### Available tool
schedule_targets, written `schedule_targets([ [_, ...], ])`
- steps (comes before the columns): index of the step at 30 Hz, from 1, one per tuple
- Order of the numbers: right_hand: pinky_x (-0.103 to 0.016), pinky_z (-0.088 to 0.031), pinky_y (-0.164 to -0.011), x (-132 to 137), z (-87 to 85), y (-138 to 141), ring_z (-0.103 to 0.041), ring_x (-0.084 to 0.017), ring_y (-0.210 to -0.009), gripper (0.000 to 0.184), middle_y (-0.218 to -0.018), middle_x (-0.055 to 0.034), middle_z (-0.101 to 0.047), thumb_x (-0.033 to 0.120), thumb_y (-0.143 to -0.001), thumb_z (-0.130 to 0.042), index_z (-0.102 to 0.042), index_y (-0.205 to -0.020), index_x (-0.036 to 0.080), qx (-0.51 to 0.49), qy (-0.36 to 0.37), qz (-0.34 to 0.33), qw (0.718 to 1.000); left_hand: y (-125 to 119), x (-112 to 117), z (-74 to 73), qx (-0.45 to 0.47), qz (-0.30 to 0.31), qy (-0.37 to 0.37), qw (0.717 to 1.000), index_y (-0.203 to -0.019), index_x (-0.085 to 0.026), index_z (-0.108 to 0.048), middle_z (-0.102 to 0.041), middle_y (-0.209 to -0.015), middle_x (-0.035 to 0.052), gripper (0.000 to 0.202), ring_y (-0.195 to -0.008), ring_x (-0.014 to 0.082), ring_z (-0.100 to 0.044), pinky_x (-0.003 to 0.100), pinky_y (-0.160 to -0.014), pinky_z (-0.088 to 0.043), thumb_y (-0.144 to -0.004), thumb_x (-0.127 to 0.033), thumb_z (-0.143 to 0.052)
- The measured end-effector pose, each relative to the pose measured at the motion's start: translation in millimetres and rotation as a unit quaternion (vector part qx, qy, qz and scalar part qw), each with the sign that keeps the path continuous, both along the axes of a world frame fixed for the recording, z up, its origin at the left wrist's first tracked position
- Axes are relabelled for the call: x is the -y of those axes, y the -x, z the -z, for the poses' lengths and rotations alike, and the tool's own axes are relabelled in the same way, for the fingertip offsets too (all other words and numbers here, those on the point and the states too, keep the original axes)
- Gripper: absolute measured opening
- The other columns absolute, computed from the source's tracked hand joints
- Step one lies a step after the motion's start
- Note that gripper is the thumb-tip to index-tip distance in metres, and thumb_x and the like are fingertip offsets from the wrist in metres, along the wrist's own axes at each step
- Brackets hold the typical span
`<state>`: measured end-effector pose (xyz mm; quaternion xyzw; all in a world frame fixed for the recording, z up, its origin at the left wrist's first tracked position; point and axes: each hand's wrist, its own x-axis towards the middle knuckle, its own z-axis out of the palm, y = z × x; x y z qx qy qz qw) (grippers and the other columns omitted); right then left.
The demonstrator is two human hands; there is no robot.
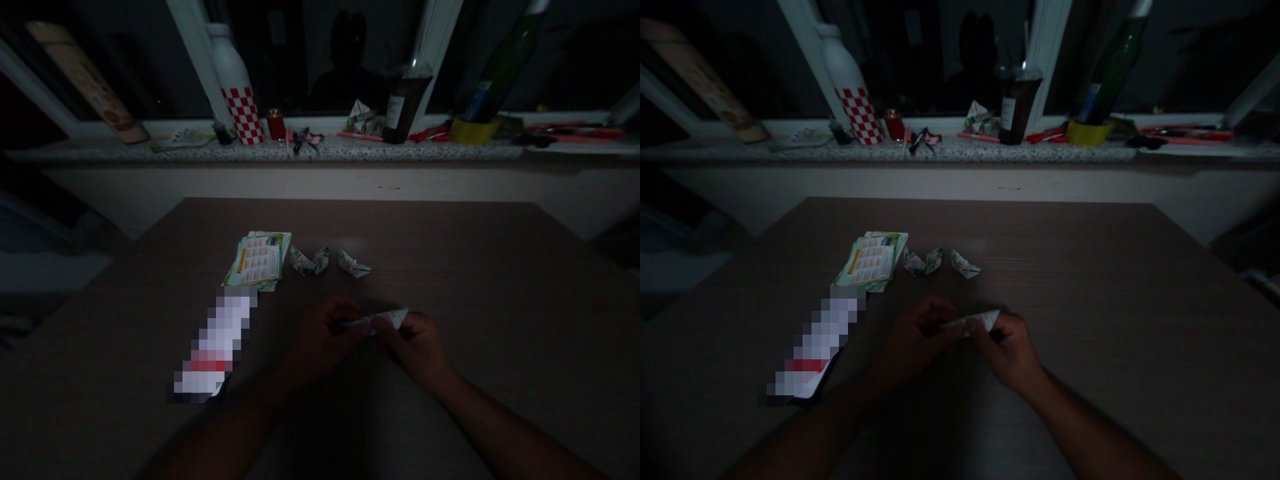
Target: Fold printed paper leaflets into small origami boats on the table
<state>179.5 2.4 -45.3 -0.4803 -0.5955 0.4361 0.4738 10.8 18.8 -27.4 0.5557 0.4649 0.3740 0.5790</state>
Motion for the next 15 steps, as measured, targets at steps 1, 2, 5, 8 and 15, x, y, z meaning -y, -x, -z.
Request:
schedule_targets([
  [1,-0.019,-0.027,-0.036,0.1,0.3,-0.3,-0.037,-0.007,-0.040,0.038,-0.047,0.0025,-0.046,0.039,-0.086,-0.056,-0.058,-0.055,0.016,-0.004,0.006,0.005,1.000,-0.1,0.0,-1.4,0.008,0.007,0.002,1.000,-0.093,-0.019,-0.058,-0.064,-0.078,-0.0011,0.029,-0.057,0.0085,-0.056,0.018,-0.051,-0.044,-0.072,-0.030,-0.073],
  [2,-0.019,-0.026,-0.035,0.1,0.5,-0.6,-0.036,-0.007,-0.040,0.039,-0.046,0.0025,-0.046,0.039,-0.085,-0.057,-0.056,-0.054,0.016,-0.007,0.010,0.009,1.000,-0.2,-0.1,-2.6,0.019,0.015,0.004,1.000,-0.095,-0.019,-0.058,-0.063,-0.079,-0.0013,0.030,-0.057,0.0086,-0.056,0.018,-0.052,-0.044,-0.071,-0.029,-0.074],
  [5,-0.019,-0.027,-0.036,-0.4,0.4,-1.0,-0.037,-0.008,-0.041,0.041,-0.047,0.0021,-0.046,0.042,-0.085,-0.057,-0.055,-0.053,0.016,-0.010,0.015,-0.002,1.000,0.2,-1.2,-3.9,0.044,0.024,0.013,0.999,-0.099,-0.020,-0.057,-0.062,-0.077,-0.0025,0.035,-0.056,0.0076,-0.055,0.018,-0.052,-0.043,-0.070,-0.028,-0.075],
  [8,-0.020,-0.029,-0.038,-1.1,-1.1,0.0,-0.038,-0.008,-0.042,0.044,-0.047,0.0020,-0.045,0.046,-0.086,-0.054,-0.054,-0.054,0.016,-0.011,0.016,-0.037,0.999,1.3,-2.6,-2.0,0.051,0.016,0.021,0.998,-0.100,-0.021,-0.057,-0.061,-0.073,-0.0043,0.037,-0.055,0.0068,-0.054,0.017,-0.051,-0.040,-0.068,-0.026,-0.076],
  [15,-0.020,-0.030,-0.039,0.5,-3.0,1.6,-0.039,-0.008,-0.043,0.040,-0.049,0.0021,-0.047,0.044,-0.086,-0.055,-0.056,-0.056,0.016,-0.016,0.016,-0.030,0.999,0.5,-3.9,-1.1,0.091,-0.001,0.058,0.994,-0.104,-0.020,-0.055,-0.066,-0.079,-0.0021,0.046,-0.048,0.0059,-0.054,0.017,-0.045,-0.039,-0.065,-0.028,-0.078],
])
